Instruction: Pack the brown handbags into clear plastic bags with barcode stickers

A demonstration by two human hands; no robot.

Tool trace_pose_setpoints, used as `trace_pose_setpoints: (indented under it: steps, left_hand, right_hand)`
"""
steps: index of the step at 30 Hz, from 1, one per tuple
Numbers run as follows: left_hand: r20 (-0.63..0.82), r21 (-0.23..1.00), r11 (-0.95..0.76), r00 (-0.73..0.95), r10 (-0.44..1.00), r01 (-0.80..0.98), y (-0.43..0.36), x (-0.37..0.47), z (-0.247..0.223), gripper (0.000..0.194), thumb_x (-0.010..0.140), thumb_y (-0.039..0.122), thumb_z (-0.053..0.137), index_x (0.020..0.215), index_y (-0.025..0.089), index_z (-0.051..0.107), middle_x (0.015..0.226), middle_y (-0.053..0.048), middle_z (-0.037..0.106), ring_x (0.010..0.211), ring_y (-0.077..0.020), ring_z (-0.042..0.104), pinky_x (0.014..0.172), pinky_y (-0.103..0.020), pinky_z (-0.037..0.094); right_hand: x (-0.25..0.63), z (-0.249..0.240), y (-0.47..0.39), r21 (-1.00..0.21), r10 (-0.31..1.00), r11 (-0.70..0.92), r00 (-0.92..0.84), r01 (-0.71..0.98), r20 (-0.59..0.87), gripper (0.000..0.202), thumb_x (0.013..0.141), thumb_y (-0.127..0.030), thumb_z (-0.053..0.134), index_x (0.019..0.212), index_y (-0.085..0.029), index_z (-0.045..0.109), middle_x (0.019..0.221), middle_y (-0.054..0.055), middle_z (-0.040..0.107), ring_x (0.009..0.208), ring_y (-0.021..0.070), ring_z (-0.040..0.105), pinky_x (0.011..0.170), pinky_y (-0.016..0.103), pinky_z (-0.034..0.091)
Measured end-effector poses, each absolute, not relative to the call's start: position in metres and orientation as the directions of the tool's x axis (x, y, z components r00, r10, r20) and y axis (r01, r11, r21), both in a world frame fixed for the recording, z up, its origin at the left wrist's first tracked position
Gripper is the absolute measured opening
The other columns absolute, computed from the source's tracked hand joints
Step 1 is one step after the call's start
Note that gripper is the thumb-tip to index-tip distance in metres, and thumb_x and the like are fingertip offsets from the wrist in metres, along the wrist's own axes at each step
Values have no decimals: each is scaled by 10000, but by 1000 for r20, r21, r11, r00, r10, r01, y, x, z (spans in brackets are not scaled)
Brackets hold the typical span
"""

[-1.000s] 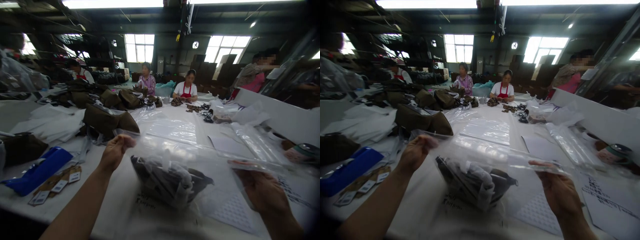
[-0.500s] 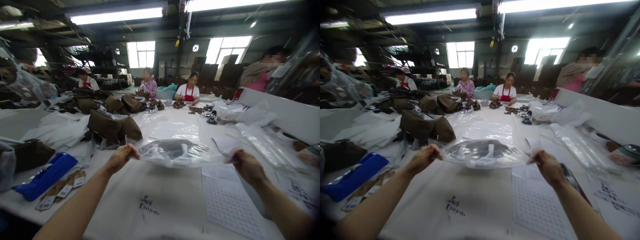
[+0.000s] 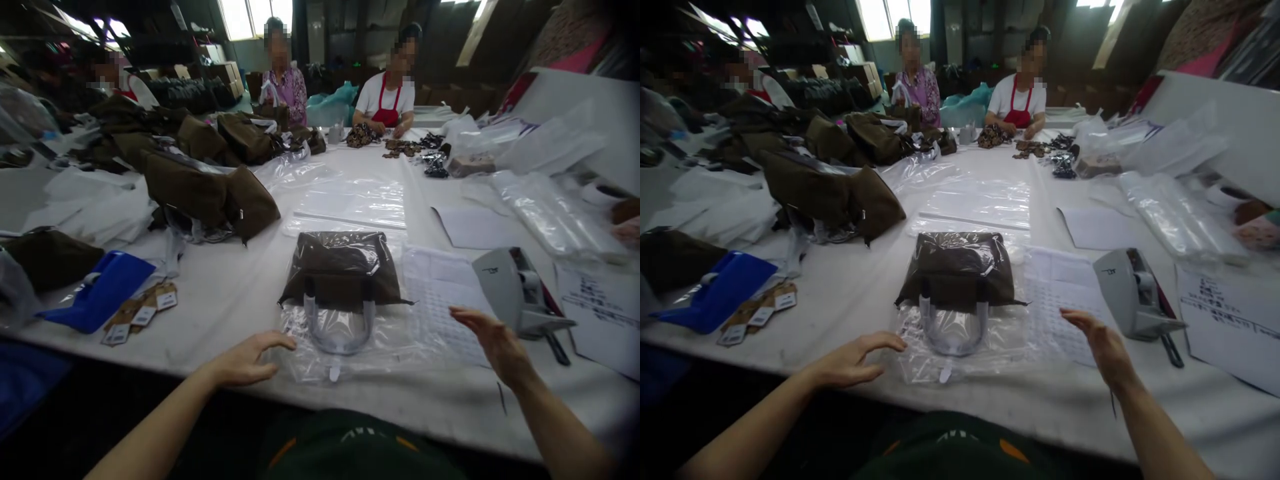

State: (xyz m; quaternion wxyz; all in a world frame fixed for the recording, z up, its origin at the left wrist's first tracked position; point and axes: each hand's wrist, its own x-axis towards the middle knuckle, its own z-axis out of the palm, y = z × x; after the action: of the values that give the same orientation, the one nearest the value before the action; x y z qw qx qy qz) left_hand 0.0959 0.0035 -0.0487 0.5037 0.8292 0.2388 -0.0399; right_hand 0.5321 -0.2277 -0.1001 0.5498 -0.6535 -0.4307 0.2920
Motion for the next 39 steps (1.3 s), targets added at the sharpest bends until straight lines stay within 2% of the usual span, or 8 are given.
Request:
trace_pose_setpoints:
  steps: [2, 5, 12, 22, 26, 29, 31, 39]
  left_hand:
    - [-163, 722, -564, 892, 422, 399, -15, 111, -46, 379, 790, 353, 594, 1140, 211, 558, 1147, -60, 606, 1067, -217, 536, 963, -357, 388]
    - [-28, 517, -772, 909, 416, 369, -38, 139, -69, 315, 763, 346, 648, 1031, 186, 604, 994, -74, 644, 951, -240, 560, 883, -395, 409]
    - [5, 454, -799, 896, 444, 394, -49, 148, -92, 134, 842, 291, 561, 874, 165, 594, 866, -47, 629, 854, -189, 560, 787, -317, 418]
    - [2, 511, -761, 885, 465, 399, -47, 146, -84, 159, 815, 311, 621, 721, 184, 637, 725, -4, 645, 766, -152, 575, 746, -275, 427]
    - [424, 536, -779, 694, 582, 325, -53, 138, -46, 98, 853, 262, 557, 870, 203, 635, 841, -46, 637, 839, -173, 568, 778, -314, 446]
    - [638, 346, -937, 718, 277, 54, -77, 134, -40, 166, 850, 189, 500, 984, 216, 594, 805, -44, 617, 770, -168, 559, 727, -325, 455]
    - [496, 326, -942, 862, 106, -72, -94, 137, -51, 169, 861, 187, 459, 962, 208, 592, 728, -29, 609, 704, -162, 551, 702, -326, 452]
    - [-113, 480, -796, 925, 362, 370, -114, 141, -119, 504, 739, 435, 661, 1168, 209, 524, 1269, -86, 537, 1151, -299, 454, 994, -460, 340]
  right_hand:
    - [506, -72, -231, -936, 889, 88, 397, 340, 228, 316, 871, -467, 465, 911, -218, 656, 1010, 96, 637, 1022, 257, 562, 901, 404, 436]
    - [434, -39, -224, -914, 987, 149, -105, 378, 118, 134, 862, -272, 526, 902, -205, 635, 889, 75, 644, 858, 193, 597, 768, 310, 477]
    - [322, -69, -206, -933, 854, 121, -514, 338, -75, 207, 893, -292, 480, 878, -200, 664, 832, 32, 652, 790, 134, 595, 750, 245, 464]
    - [306, -92, -204, -932, 920, 68, -383, 356, -80, 159, 865, -220, 501, 896, -191, 654, 859, 32, 656, 807, 133, 598, 774, 243, 471]
    - [311, -90, -182, -826, 985, 139, -158, 546, 61, 187, 873, -193, 475, 995, -197, 617, 1037, 64, 625, 999, 178, 554, 903, 324, 434]
    - [324, -89, -156, -639, 993, 99, -29, 763, 118, 224, 870, -163, 440, 1016, -167, 609, 995, 90, 637, 980, 216, 563, 882, 367, 437]
    - [333, -87, -139, -550, 995, 65, -11, 832, 101, 263, 863, -111, 386, 981, -153, 617, 921, 83, 656, 898, 205, 595, 826, 341, 455]
    - [334, -102, -115, -378, 985, 166, -173, 911, 17, 226, 586, -175, 741, 778, -99, 648, 780, 133, 653, 780, 333, 613, 762, 464, 448]
